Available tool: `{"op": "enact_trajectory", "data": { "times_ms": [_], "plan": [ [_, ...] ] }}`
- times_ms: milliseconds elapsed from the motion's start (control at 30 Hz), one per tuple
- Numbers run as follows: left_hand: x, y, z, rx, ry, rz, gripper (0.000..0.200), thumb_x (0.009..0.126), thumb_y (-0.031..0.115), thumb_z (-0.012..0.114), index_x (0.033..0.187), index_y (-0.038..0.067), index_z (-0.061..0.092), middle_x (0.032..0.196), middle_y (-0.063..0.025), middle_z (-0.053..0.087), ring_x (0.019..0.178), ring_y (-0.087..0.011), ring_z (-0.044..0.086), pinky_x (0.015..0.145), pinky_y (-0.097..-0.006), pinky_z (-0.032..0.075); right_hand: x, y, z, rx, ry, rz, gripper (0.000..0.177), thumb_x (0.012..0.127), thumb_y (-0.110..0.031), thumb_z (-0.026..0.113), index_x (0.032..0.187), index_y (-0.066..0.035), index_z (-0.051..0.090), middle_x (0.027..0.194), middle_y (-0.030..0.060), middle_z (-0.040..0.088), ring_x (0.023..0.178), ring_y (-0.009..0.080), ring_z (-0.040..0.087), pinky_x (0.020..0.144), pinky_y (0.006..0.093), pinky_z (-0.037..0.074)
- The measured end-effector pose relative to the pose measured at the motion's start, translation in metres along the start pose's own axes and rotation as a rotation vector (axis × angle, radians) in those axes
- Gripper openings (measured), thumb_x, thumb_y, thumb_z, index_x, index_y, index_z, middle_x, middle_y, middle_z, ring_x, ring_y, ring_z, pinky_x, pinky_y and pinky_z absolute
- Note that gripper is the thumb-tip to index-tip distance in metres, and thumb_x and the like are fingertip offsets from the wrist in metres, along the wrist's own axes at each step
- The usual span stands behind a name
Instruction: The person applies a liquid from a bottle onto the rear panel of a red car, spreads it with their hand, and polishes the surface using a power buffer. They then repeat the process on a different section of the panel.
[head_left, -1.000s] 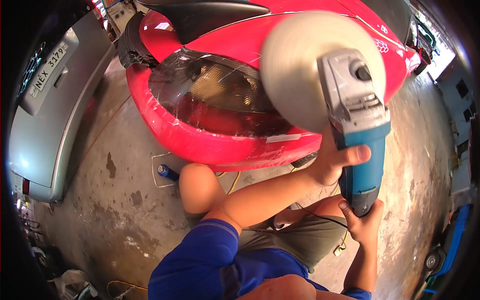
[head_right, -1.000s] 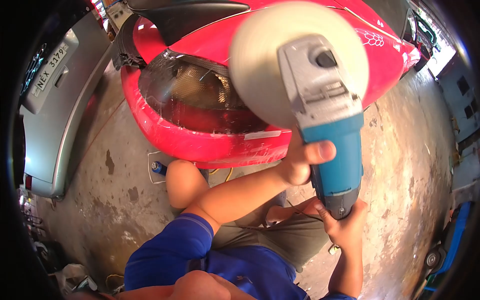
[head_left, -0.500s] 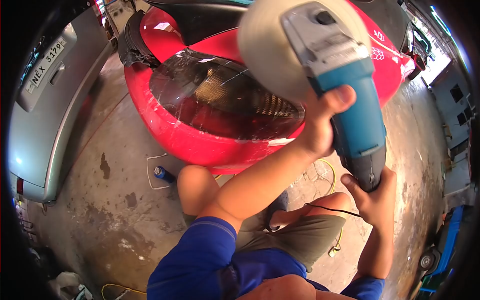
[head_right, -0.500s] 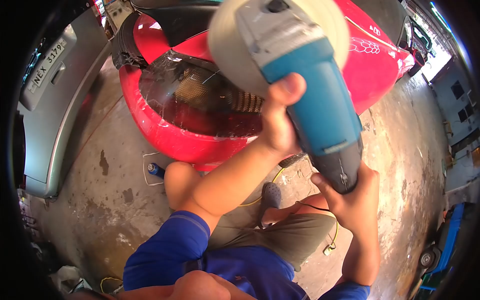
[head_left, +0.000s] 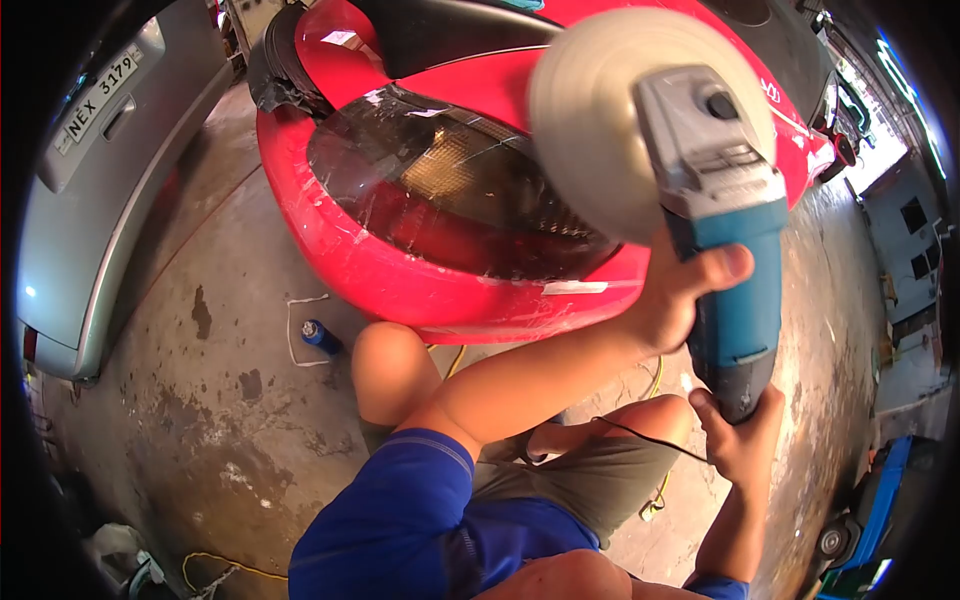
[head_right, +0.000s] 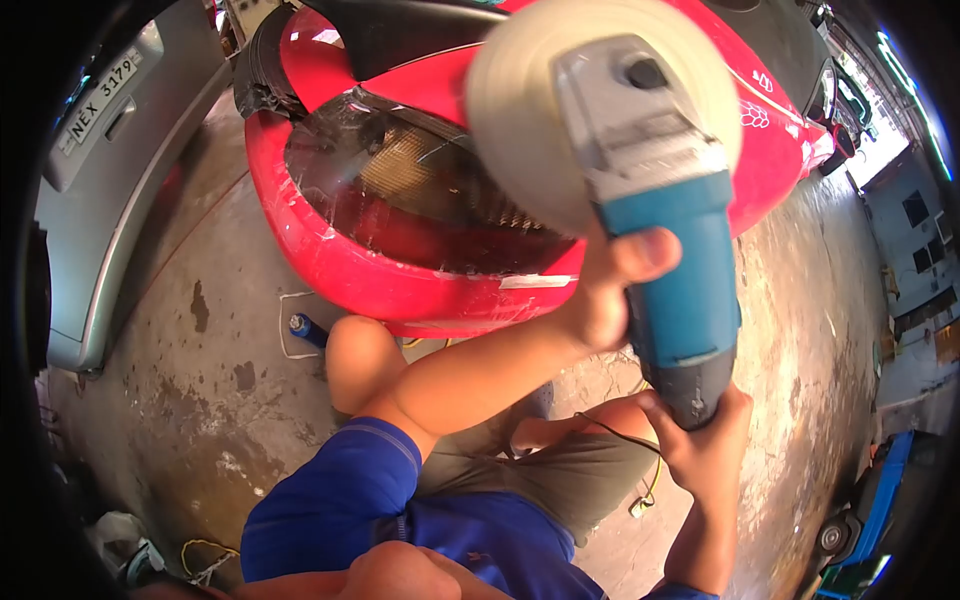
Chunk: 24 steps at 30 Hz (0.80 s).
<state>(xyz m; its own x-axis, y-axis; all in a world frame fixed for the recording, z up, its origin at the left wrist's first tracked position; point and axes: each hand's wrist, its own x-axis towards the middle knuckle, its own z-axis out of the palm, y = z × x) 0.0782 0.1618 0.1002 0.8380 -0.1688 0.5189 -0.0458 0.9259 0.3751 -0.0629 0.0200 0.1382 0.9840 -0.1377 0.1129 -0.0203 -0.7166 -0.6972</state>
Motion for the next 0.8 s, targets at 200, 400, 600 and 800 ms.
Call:
{"op": "enact_trajectory", "data": {
  "times_ms": [200,400,600,800],
  "plan": [
    [0.006,0.036,-0.020,-0.027,-0.027,0.030,0.076,0.086,0.059,0.074,0.129,-0.004,0.063,0.107,-0.0162,0.073,0.092,-0.0273,0.074,0.083,-0.0403,0.063,0.024,-0.040,0.016,-0.062,-0.045,-0.187,0.032,0.082,-0.015,0.091,0.100,0.005,0.075,0.087,0.0203,0.080,0.083,0.0278,0.081,0.077,0.0384,0.060],
    [0.001,0.002,0.001,0.009,-0.007,-0.006,0.062,0.087,0.045,0.083,0.129,0.002,0.068,0.110,-0.0077,0.071,0.099,-0.0171,0.068,0.088,-0.0359,0.057,0.000,-0.004,-0.002,-0.011,0.000,-0.013,0.029,0.085,-0.016,0.091,0.100,0.004,0.078,0.085,0.0096,0.078,0.077,0.0128,0.069,0.073,0.0341,0.056],
    [-0.015,-0.039,0.019,0.015,-0.007,-0.082,0.075,0.082,0.044,0.085,0.139,0.002,0.061,0.119,-0.0087,0.067,0.106,-0.0189,0.066,0.092,-0.0361,0.056,-0.039,0.061,-0.006,0.078,0.077,0.112,0.043,0.088,-0.023,0.093,0.106,0.002,0.065,0.079,0.0077,0.068,0.063,0.0137,0.065,0.055,0.0319,0.054],
    [-0.012,-0.008,0.009,0.000,0.048,0.003,0.069,0.085,0.043,0.081,0.136,0.001,0.060,0.119,-0.0122,0.069,0.102,-0.0193,0.070,0.084,-0.0346,0.061,-0.020,0.007,0.000,-0.019,0.003,0.070,0.029,0.084,-0.015,0.090,0.102,0.003,0.077,0.082,0.0111,0.079,0.075,0.0158,0.073,0.072,0.0351,0.057]
  ]
}}
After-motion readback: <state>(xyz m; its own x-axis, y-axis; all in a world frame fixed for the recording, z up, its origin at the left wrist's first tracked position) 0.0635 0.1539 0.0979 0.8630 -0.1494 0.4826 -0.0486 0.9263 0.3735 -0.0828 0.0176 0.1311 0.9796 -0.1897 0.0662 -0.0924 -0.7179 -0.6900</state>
